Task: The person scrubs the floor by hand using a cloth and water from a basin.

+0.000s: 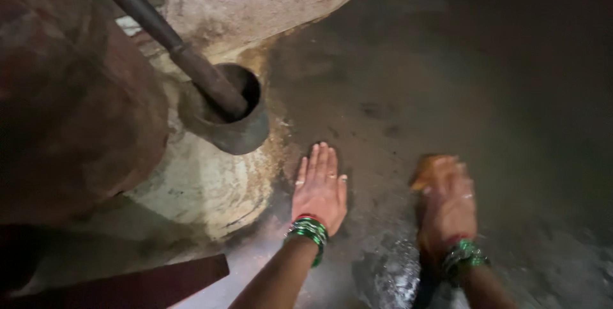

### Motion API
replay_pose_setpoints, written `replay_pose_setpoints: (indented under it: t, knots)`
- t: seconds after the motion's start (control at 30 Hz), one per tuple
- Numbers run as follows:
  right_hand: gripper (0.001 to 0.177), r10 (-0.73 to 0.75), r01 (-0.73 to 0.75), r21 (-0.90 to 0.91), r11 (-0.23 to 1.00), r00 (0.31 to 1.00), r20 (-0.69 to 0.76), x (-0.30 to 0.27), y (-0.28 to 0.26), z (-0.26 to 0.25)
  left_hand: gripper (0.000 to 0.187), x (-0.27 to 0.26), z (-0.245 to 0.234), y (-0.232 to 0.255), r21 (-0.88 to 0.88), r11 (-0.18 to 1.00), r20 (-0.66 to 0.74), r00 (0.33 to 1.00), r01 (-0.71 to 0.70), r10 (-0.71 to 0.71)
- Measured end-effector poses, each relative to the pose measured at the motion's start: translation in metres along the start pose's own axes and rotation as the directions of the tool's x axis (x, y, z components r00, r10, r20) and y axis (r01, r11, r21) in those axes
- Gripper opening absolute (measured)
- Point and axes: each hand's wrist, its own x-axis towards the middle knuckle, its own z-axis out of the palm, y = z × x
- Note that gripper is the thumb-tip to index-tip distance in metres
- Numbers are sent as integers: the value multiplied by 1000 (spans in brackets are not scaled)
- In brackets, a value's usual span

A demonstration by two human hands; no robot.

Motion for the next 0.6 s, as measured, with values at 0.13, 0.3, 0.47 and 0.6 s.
replay_pose_setpoints:
  t: [0.13, 0.3, 0.47, 0.6]
  knots:
    - [78, 563, -24, 867, 498, 769, -303, 99, 0, 3, 66, 1, -7, 2, -83, 996, 56, 998, 32, -28]
    - [71, 295, 160, 513, 843, 660, -691, 182, -40, -70, 69, 2, -23, 3, -242, 967, 80, 995, 81, -63]
    - [66, -126, 626, 351, 696, 588, -799, 152, -106, -136, 75, -1, -32, -2, -425, 901, -54, 990, 94, -129]
    - [79, -339, 787, 223, 576, 478, -811, 100, -102, -134, 74, -6, -32, -3, -501, 856, -87, 978, 123, -192]
